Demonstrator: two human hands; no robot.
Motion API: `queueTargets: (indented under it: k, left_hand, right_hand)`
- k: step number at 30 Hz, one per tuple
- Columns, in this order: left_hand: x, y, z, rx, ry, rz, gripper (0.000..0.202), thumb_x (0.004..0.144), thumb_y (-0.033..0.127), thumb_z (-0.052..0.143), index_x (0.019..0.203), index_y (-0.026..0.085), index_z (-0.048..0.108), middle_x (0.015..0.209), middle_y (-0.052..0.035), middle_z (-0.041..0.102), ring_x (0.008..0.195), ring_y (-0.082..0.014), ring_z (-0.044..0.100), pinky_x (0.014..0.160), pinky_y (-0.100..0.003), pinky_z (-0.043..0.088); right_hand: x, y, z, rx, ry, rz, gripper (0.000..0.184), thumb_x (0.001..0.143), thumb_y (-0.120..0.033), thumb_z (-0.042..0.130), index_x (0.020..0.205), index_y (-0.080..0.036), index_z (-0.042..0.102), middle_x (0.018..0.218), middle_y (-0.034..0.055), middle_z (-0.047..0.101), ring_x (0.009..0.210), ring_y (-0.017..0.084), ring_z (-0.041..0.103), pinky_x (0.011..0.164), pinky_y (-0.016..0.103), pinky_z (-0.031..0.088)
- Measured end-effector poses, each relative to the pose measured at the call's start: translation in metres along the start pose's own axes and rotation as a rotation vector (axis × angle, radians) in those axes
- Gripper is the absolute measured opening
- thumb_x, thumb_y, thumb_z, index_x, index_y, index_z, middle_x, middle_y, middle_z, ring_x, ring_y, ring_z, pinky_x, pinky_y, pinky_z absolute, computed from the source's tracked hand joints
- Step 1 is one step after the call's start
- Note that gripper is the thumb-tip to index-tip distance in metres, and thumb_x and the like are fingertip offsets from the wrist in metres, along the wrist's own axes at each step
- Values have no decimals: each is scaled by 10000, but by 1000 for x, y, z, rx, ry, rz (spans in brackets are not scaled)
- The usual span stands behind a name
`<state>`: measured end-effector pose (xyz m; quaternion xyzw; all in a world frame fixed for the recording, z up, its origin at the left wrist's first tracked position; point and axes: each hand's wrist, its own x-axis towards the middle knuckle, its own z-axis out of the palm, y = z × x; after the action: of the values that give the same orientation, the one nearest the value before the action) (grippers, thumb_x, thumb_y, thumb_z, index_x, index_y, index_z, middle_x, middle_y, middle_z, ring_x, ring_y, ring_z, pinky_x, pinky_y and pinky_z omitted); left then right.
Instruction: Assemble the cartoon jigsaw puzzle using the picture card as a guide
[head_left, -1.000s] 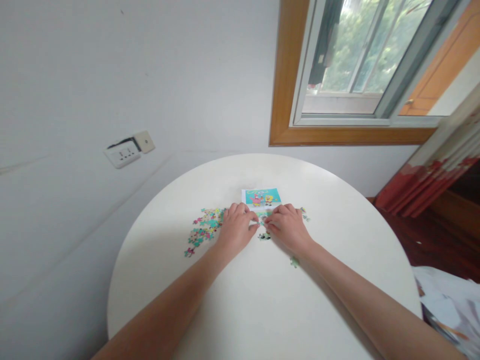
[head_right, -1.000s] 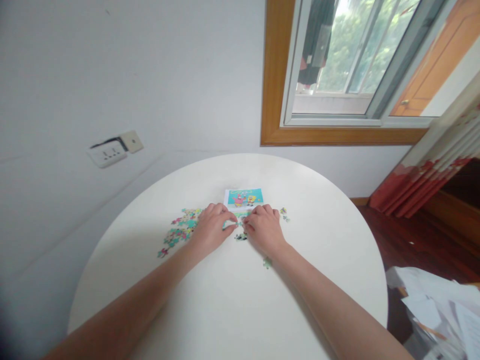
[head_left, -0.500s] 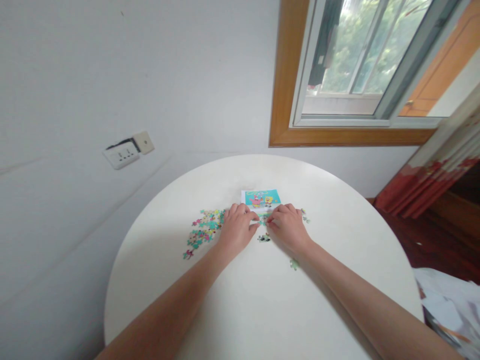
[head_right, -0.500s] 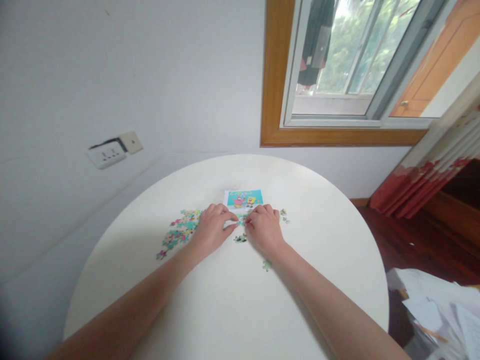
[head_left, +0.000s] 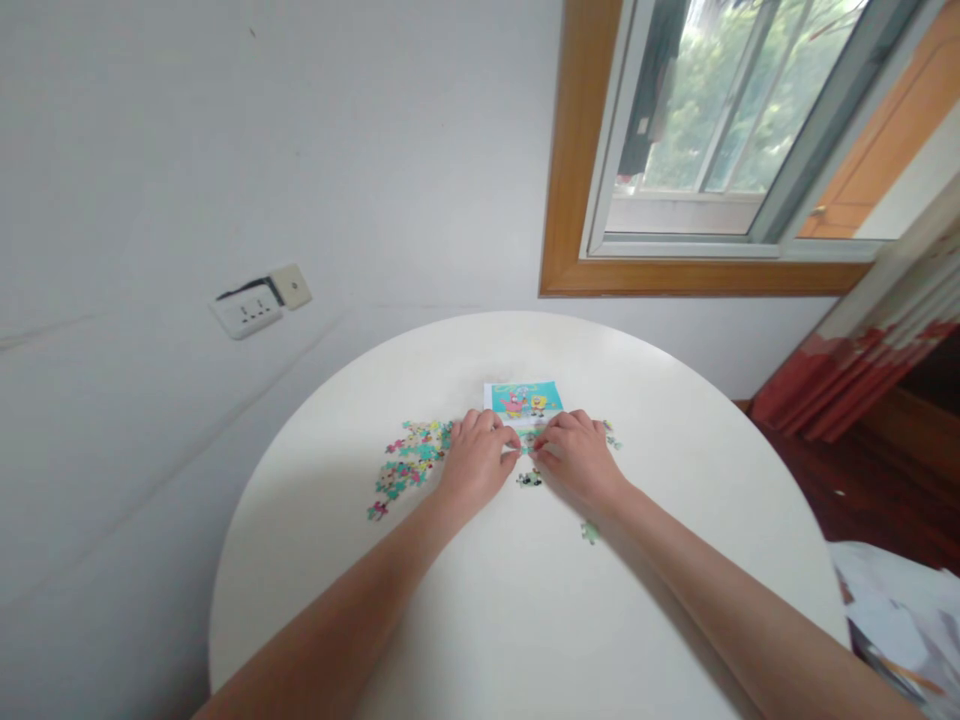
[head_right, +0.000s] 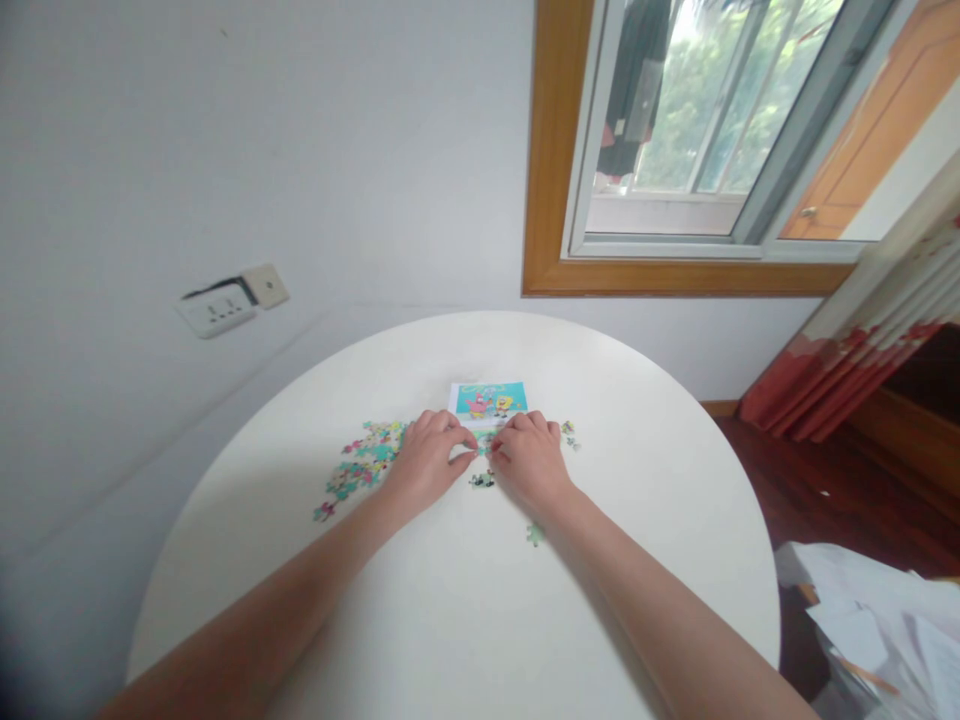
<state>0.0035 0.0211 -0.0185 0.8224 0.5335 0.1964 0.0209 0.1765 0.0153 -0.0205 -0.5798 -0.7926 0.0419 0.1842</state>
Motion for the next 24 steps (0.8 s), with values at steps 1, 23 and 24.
queueTargets:
  k: [1,23,24]
  left_hand:
    - [0,0,0,-4,-2,1,107,792,246,633,882,257,691,980,-44,556,1018,-229,455,926,-384,351]
    - [-4,-4,-3,-99,-20,8,153,749,256,693,897,264,659,1011,-32,543,1056,-230,448,963,-402,338]
    - [-5,-4,-3,-100,-21,7,161,748,253,694,904,265,657,1011,-31,543,1059,-231,446,965,-403,337]
  right_hand:
    - [0,0,0,9,-5,5,128,813,-254,591,859,-268,709,994,38,623,1013,221,449,798,347,277]
    - [-2,6,3,-12,47,53,162,795,-360,630,923,-287,696,1005,42,609,1014,232,443,824,364,275]
    - [-2,5,2,-17,43,46,148,799,-355,625,908,-290,701,1003,42,606,1014,232,440,823,365,274]
